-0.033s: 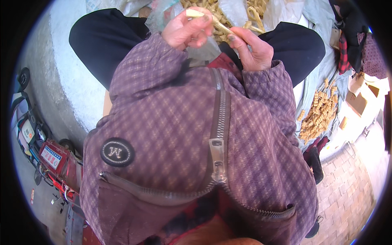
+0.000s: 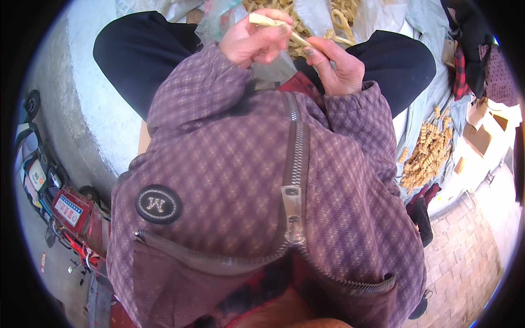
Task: The person sits cross-legged on the ground and repeatedly picks up dried vegetable strips from a plastic bag, separates them by hand, and places them into a pile. The task continues throughout the clip with no visible change in the final state of the pile.
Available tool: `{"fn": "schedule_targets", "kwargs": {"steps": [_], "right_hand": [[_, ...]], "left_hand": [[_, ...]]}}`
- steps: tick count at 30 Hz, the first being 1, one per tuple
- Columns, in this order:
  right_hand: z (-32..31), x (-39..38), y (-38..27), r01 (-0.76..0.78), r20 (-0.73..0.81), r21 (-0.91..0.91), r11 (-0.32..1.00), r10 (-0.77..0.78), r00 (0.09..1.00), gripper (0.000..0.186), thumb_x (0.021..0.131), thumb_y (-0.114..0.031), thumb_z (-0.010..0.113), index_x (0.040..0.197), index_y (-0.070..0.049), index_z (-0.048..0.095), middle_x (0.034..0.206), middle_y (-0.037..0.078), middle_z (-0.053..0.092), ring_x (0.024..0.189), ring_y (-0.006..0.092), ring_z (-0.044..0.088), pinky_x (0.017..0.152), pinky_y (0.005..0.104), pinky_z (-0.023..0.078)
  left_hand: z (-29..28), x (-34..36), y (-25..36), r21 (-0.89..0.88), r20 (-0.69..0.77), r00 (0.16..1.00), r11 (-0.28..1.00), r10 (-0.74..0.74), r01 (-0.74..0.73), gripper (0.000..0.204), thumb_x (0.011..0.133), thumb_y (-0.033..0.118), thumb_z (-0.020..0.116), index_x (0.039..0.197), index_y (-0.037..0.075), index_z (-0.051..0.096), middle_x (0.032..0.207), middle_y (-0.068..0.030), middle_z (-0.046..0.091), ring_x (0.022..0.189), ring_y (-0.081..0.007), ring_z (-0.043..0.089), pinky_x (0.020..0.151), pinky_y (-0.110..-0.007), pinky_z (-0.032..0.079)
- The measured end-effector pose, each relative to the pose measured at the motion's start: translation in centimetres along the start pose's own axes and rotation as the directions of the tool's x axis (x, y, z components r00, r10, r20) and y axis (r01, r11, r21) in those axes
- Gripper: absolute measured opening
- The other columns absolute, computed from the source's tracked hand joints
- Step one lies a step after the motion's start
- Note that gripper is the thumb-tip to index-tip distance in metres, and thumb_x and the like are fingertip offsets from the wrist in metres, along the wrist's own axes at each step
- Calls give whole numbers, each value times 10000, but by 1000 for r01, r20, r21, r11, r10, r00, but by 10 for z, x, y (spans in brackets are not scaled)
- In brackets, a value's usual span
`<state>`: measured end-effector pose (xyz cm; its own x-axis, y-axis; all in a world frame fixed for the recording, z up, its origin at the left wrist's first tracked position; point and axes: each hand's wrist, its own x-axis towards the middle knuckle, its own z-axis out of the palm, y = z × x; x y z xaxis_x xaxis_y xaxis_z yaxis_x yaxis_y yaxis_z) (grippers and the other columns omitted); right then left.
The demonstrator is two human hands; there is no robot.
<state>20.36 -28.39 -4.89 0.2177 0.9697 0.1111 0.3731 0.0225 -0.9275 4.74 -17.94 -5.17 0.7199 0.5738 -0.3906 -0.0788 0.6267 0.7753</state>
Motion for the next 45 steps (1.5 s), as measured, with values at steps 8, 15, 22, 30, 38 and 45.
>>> {"fn": "schedule_targets", "kwargs": {"steps": [8,15,22,30,38,45], "right_hand": [[-2,2,-10,-249,207,25,968,238,949,145,853,-57,555,962,27,604,655,17,553,601,63,518,565,195,413],[-19,96,-23,93,117,-232,968,-67,991,164,785,-87,632,943,-44,618,821,120,624,713,265,618,621,301,481],[-22,226,-19,474,103,-592,652,-522,847,117,817,-195,573,893,-109,599,754,118,607,688,312,588,610,391,469],[-20,168,27,129,33,-493,861,-130,991,118,835,-154,558,917,-78,597,677,99,607,614,229,601,573,338,478],[15,76,-21,-21,25,281,960,15,1000,215,906,-76,482,1070,56,525,861,85,615,707,109,608,641,205,486],[17,20,-35,-97,37,406,908,90,995,179,879,-20,499,1039,45,545,823,80,611,726,113,614,647,224,491]], "left_hand": [[-13,-3,-8,34,-193,981,999,-3,9,82,802,91,628,849,35,592,593,10,505,398,-38,382,380,-176,274],[-18,26,63,173,-191,903,919,384,-354,121,821,114,611,885,14,586,662,-16,543,485,-56,470,432,-167,358],[-65,117,131,287,-215,793,813,570,-507,157,799,141,654,881,21,596,692,-24,570,522,-58,502,491,-168,417],[-56,77,82,485,-244,840,811,485,-327,154,810,150,648,895,38,587,710,-9,571,538,-57,503,508,-177,416],[-57,76,4,905,56,915,366,399,-215,316,860,331,564,1007,51,564,866,-44,600,822,-134,578,691,-271,467],[4,38,-4,-155,180,956,953,-232,261,345,891,317,510,1079,28,526,851,-30,586,699,-87,568,622,-226,476]]}}
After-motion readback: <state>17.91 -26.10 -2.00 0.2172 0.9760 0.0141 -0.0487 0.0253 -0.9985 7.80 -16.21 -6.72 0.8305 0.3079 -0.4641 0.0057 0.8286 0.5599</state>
